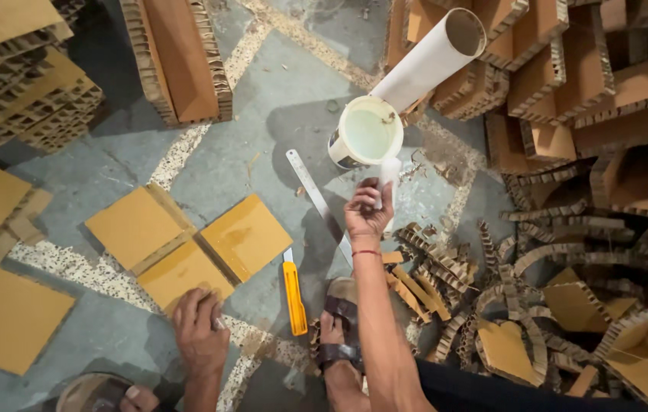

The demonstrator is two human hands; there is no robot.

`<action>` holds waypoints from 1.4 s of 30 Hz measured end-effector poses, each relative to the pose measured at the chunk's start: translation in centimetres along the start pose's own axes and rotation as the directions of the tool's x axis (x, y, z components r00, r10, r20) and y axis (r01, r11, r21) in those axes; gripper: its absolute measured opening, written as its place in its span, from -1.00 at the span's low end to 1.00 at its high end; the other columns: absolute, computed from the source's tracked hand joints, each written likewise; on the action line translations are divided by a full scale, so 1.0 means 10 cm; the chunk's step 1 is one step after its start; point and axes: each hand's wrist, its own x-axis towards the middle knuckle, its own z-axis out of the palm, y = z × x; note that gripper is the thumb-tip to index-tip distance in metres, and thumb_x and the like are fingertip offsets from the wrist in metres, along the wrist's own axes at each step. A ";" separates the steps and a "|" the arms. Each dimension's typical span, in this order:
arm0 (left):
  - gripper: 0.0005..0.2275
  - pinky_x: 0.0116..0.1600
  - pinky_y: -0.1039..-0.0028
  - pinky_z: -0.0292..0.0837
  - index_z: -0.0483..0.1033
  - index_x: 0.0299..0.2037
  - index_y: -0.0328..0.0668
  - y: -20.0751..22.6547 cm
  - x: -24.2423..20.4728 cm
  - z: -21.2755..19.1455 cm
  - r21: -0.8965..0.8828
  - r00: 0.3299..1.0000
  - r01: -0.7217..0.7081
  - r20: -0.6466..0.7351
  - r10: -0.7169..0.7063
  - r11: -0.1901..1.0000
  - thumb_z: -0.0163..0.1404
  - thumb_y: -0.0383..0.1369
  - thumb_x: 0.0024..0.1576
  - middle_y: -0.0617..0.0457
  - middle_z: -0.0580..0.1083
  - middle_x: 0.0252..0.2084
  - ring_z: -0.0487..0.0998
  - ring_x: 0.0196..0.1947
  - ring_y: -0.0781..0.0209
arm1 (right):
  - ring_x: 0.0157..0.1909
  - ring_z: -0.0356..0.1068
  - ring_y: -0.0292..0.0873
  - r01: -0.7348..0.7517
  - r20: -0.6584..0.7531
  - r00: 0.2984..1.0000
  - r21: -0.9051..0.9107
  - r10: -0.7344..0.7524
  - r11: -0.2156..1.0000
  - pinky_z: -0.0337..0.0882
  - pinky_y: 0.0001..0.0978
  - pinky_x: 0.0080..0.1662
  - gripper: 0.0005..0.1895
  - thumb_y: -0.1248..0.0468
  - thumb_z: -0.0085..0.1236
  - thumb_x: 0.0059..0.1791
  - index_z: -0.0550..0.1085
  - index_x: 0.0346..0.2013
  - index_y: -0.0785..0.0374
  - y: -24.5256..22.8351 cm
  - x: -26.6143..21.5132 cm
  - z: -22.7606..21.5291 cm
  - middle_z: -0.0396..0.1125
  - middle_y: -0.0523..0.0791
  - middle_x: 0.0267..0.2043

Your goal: The person cuts a piece of cardboard with a utility knife, then applies glue from a white tube to the edges of the cardboard pieces. They press the pieces together to form a small box-like structure and inspect the assembled unit.

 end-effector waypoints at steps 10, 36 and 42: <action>-0.64 0.27 0.05 0.32 0.55 -0.13 -0.32 -0.11 -0.06 0.02 -0.018 0.998 0.022 0.064 -0.021 1.000 0.09 -0.67 -0.18 -0.12 0.44 0.09 0.41 0.18 -0.20 | -0.34 0.36 -0.35 -0.055 -0.103 0.995 -0.502 0.003 0.863 0.39 -0.62 -0.40 -0.73 0.21 0.32 0.07 0.56 -0.02 0.30 0.05 -0.25 -0.08 0.43 -0.10 -0.15; -0.79 0.25 0.19 0.39 0.55 -0.09 -0.26 -0.12 0.01 -0.14 -0.101 0.996 0.049 -0.065 -0.056 0.994 0.12 -0.60 0.08 -0.02 0.48 0.11 0.46 0.16 -0.10 | -0.41 0.48 0.26 0.240 0.034 0.969 -0.351 0.243 -0.905 0.47 0.01 -0.31 -0.52 0.30 0.17 -0.18 0.27 -0.05 0.44 2.65 -0.95 0.22 0.42 0.20 -0.46; -0.60 0.26 0.12 0.36 0.55 -0.13 -0.36 -0.11 0.01 -0.22 -0.118 0.999 0.031 -0.010 -0.033 0.993 0.08 -0.68 -0.26 -0.14 0.46 0.08 0.43 0.16 -0.18 | -0.36 0.39 0.43 0.270 0.059 0.963 -0.283 0.264 -0.920 0.37 0.21 -0.28 -0.58 0.40 0.11 -0.14 0.18 -0.07 0.43 2.90 -1.15 0.16 0.36 0.27 -0.51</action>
